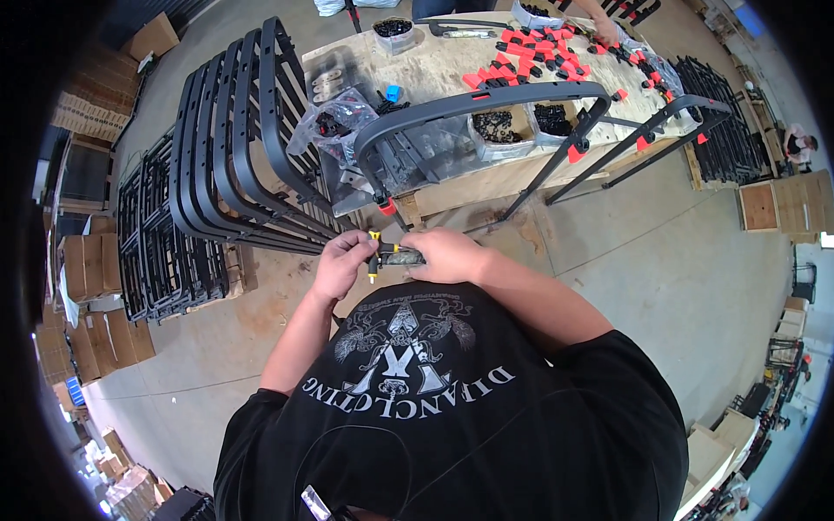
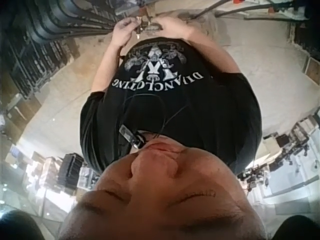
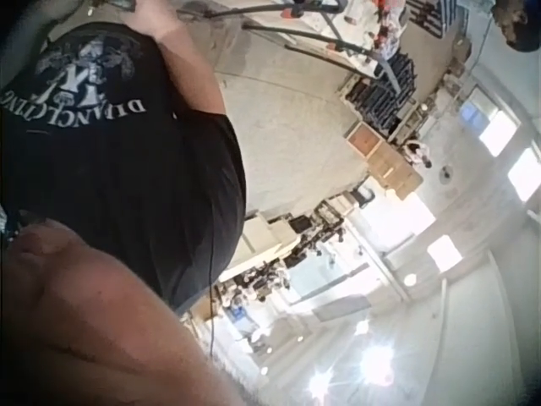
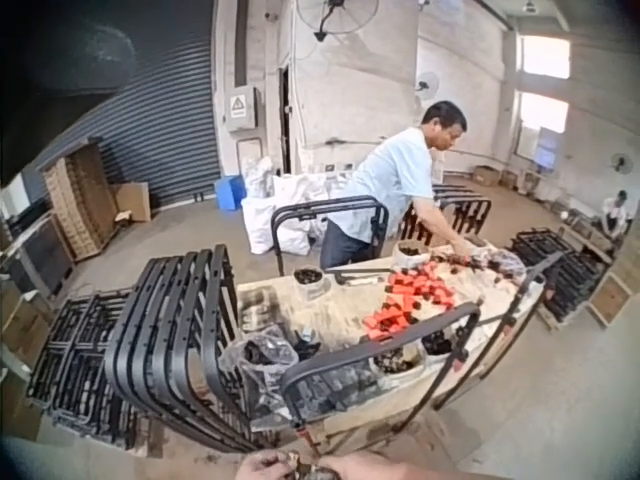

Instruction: The recorder is attaching plastic clips and tightening bolts onto a metal frame using a hex key and a wrench.

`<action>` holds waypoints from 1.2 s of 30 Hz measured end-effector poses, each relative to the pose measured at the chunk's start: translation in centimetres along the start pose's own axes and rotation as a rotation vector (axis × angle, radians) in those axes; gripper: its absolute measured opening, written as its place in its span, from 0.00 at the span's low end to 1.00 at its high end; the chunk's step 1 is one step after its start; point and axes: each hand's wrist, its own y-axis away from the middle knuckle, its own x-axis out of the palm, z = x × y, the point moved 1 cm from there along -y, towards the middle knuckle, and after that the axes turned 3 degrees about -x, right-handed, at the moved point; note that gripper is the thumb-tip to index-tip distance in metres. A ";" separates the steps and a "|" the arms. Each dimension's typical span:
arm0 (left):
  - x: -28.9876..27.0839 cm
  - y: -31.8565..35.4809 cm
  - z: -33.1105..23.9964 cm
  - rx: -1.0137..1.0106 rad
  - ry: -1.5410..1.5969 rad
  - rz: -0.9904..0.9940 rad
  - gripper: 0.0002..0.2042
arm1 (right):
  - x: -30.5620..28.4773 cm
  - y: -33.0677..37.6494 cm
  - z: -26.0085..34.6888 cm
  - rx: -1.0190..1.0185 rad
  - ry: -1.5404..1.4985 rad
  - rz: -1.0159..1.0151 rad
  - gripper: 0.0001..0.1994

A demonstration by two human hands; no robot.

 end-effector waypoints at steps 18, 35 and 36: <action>-3.9 1.3 -5.5 0.102 0.536 -0.422 0.05 | 1.6 4.6 -4.6 0.162 -0.161 -0.191 0.21; -1.6 -8.1 3.2 0.098 0.226 -0.523 0.13 | 1.9 6.5 -4.8 0.342 -0.084 -0.125 0.20; -1.7 -8.2 3.3 0.106 0.258 -0.515 0.12 | 1.7 6.7 -4.8 0.339 -0.087 -0.108 0.19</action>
